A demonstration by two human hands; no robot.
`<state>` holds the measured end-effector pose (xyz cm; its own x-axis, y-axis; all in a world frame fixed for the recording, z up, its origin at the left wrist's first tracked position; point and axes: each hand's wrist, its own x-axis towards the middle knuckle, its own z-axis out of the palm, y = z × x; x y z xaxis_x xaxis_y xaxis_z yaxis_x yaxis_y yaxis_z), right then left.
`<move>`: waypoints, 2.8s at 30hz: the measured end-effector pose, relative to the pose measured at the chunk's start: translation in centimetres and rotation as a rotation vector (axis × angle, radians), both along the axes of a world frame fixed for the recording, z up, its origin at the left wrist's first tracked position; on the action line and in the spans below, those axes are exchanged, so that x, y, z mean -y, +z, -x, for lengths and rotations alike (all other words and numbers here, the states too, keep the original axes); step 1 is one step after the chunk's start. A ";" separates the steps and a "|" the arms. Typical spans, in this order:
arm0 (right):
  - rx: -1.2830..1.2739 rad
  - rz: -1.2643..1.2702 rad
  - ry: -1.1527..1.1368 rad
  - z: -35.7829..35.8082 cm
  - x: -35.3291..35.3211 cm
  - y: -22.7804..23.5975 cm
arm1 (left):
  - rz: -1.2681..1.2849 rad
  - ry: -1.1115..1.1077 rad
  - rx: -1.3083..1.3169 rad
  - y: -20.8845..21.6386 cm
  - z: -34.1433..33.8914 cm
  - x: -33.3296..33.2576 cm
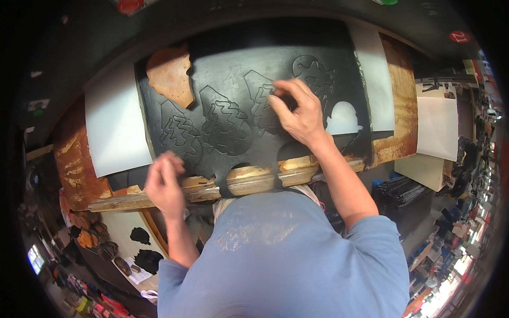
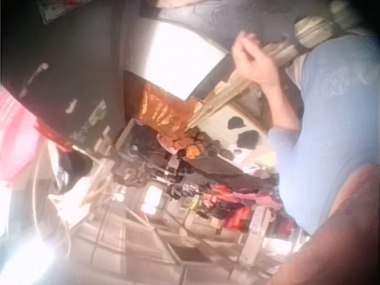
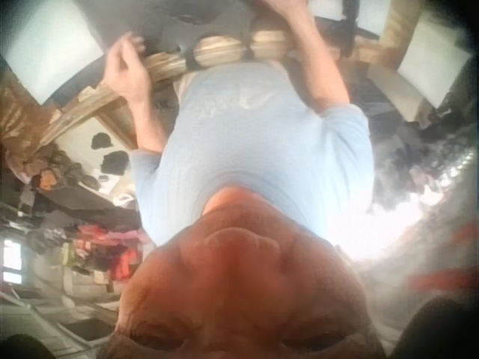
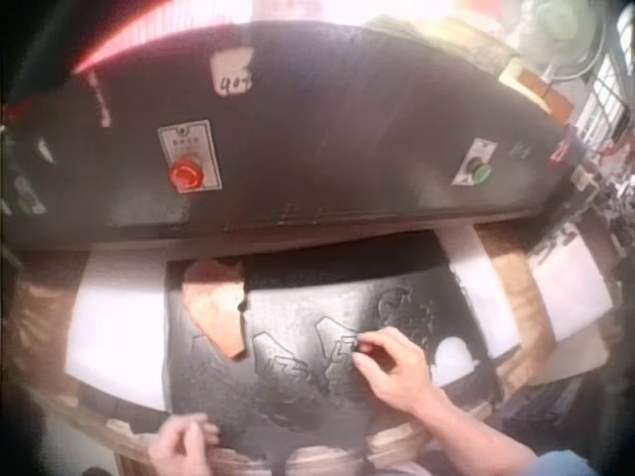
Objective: The person repeatedly rubs a dark rubber sheet against a flat surface using a small wooden block, then peels the sheet away and repeats the process. The person also handles a light-colored rubber sheet in the same manner. The task continues in a repetitive cycle throughout the clip.
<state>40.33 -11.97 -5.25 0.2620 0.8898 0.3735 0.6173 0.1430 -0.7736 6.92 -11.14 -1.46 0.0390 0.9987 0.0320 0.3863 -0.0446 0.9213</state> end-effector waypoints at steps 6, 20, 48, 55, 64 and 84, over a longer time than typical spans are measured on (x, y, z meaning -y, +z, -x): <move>-0.365 0.080 -0.113 -1.5 0.4 -0.6 | -0.535 -0.370 -0.385 -5.0 -5.6 6.0; 0.147 -0.469 -0.494 -15.0 2.0 11.7 | -0.602 -0.277 -0.384 -5.8 -5.1 5.8; -0.372 0.142 -0.216 -8.8 12.2 -3.2 | -0.656 -0.259 -0.457 -5.7 -6.1 7.2; -0.452 0.012 -0.236 -3.3 7.0 -0.8 | -0.439 -0.379 -0.483 -3.4 -5.4 7.0; 0.182 0.132 0.221 10.6 -12.5 1.1 | -0.298 0.103 -0.274 -2.1 -1.5 -9.7; 0.162 -0.042 -0.046 6.0 -14.4 2.4 | -0.408 0.081 -0.433 -5.0 -1.7 -8.6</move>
